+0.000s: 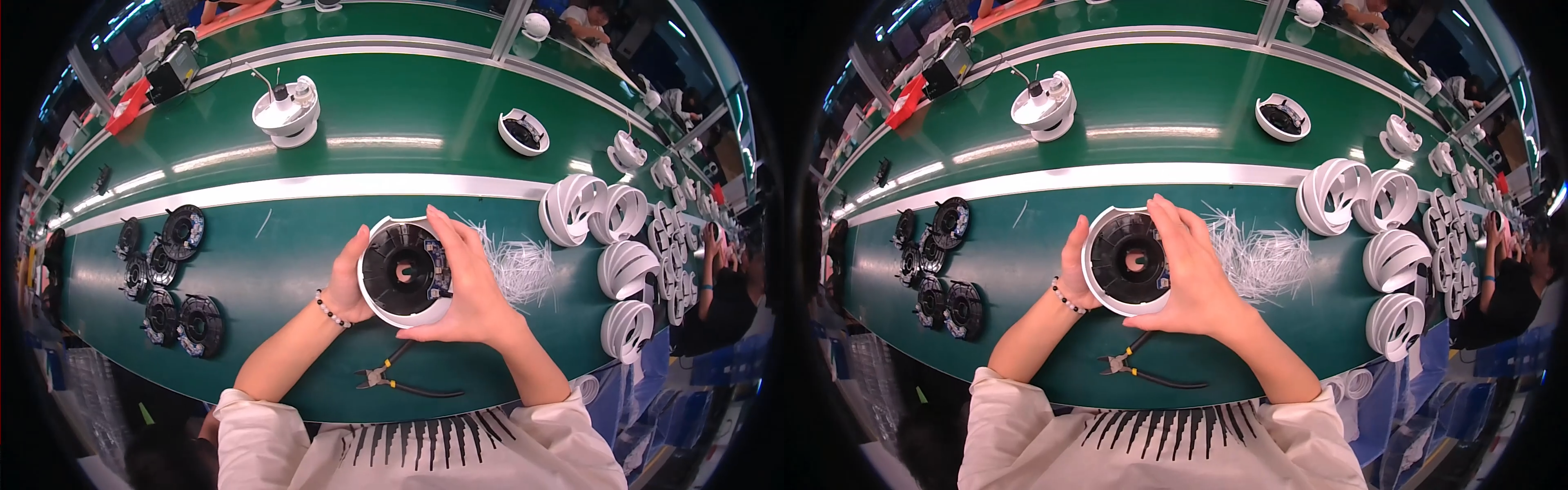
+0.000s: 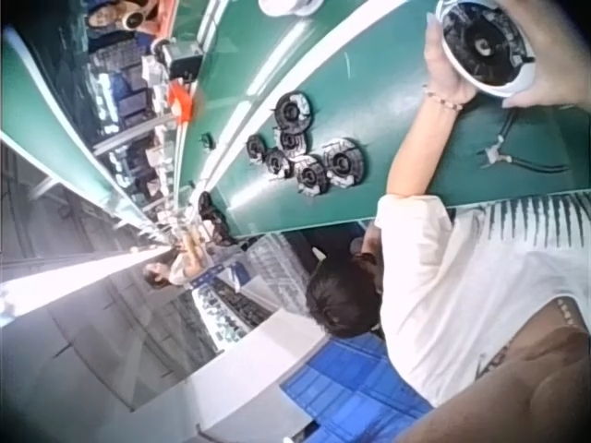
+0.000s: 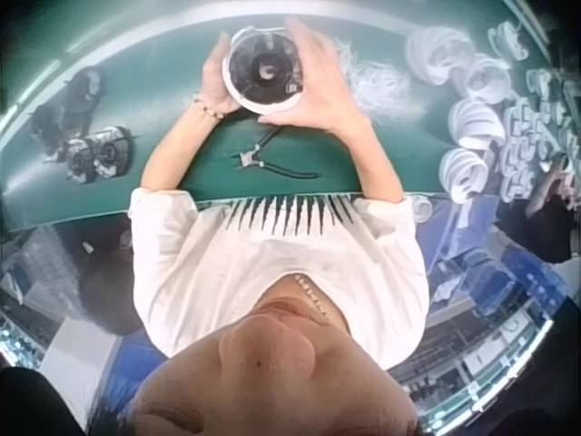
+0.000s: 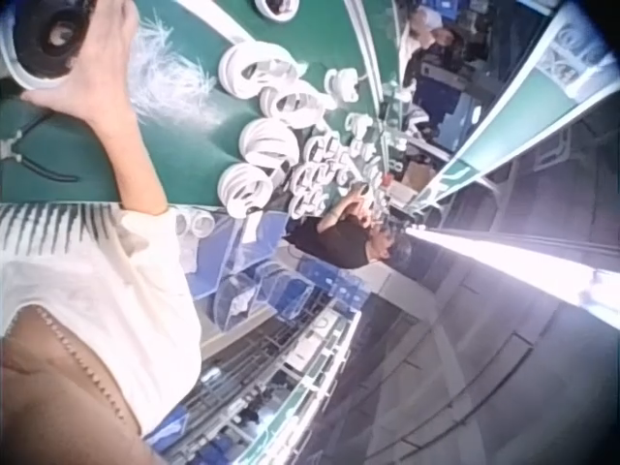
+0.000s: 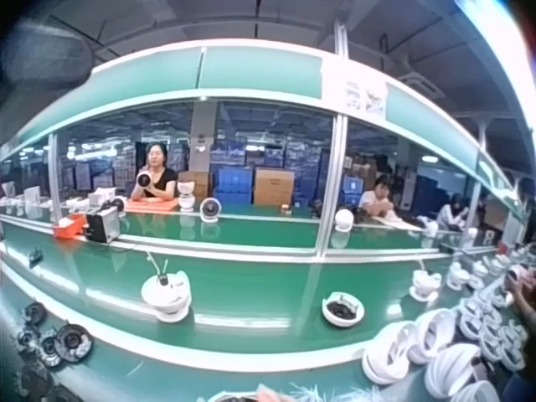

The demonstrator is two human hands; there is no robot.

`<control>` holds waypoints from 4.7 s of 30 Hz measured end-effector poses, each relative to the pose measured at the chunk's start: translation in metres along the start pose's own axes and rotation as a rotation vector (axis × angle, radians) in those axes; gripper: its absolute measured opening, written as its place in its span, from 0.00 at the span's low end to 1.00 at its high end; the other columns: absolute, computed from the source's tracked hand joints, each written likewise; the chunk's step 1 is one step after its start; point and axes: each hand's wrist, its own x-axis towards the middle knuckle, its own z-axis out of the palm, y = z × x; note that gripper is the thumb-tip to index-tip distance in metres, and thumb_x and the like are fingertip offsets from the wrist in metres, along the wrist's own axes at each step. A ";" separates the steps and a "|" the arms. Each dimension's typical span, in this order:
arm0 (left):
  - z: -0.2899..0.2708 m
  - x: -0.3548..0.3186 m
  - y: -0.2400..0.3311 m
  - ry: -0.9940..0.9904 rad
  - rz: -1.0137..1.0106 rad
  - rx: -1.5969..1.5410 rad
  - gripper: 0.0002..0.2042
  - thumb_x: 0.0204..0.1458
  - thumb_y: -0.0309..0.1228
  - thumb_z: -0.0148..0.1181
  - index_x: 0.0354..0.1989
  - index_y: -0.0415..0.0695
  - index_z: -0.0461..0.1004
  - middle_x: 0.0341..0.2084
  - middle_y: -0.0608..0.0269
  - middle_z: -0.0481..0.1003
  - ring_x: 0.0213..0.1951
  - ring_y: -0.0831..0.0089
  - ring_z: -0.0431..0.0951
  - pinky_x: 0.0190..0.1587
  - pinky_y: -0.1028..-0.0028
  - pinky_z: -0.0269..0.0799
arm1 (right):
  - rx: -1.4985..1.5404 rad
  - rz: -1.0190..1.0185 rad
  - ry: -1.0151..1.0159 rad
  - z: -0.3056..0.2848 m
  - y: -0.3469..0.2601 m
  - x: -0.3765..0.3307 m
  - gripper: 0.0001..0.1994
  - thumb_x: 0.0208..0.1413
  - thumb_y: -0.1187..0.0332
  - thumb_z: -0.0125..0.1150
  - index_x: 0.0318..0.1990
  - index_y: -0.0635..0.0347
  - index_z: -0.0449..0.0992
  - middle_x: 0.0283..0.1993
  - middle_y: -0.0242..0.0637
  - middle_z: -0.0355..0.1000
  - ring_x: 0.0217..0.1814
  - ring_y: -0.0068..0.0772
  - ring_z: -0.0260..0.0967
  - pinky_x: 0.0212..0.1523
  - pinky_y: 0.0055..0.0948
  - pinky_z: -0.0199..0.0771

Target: Assembling lighting components by fitting LED assemblies into plastic housings and trimming wires on an industrial assembly line.

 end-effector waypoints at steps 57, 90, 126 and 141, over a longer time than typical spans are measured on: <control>-0.063 0.087 0.114 0.862 0.331 1.171 0.22 0.45 0.45 0.53 0.38 0.35 0.68 0.27 0.55 0.74 0.28 0.71 0.75 0.32 0.74 0.71 | 0.299 0.251 -0.084 -0.009 0.003 -0.091 0.29 0.26 0.73 0.56 0.46 0.64 0.66 0.40 0.42 0.65 0.38 0.30 0.64 0.38 0.24 0.66; 0.035 0.023 0.024 0.230 0.135 0.696 0.29 0.38 0.16 0.38 0.54 0.42 0.44 0.41 0.47 0.66 0.34 0.57 0.75 0.32 0.69 0.77 | -0.765 -0.104 0.273 -0.079 0.017 0.007 0.29 0.21 0.73 0.62 0.42 0.67 0.67 0.37 0.40 0.62 0.38 0.38 0.58 0.37 0.33 0.58; -0.012 0.186 0.046 0.259 -0.251 0.515 0.33 0.46 0.51 0.52 0.50 0.34 0.54 0.38 0.47 0.70 0.30 0.69 0.75 0.25 0.82 0.70 | -0.044 -0.135 -0.229 0.028 0.011 -0.107 0.30 0.30 0.62 0.66 0.46 0.61 0.66 0.47 0.40 0.61 0.44 0.38 0.60 0.43 0.34 0.62; -0.023 -0.092 0.062 0.920 0.539 1.114 0.10 0.46 0.26 0.53 0.37 0.38 0.68 0.29 0.60 0.75 0.28 0.75 0.75 0.27 0.80 0.70 | -0.620 0.548 0.640 -0.133 0.181 -0.071 0.14 0.45 0.60 0.59 0.21 0.64 0.69 0.19 0.36 0.66 0.22 0.27 0.61 0.26 0.25 0.62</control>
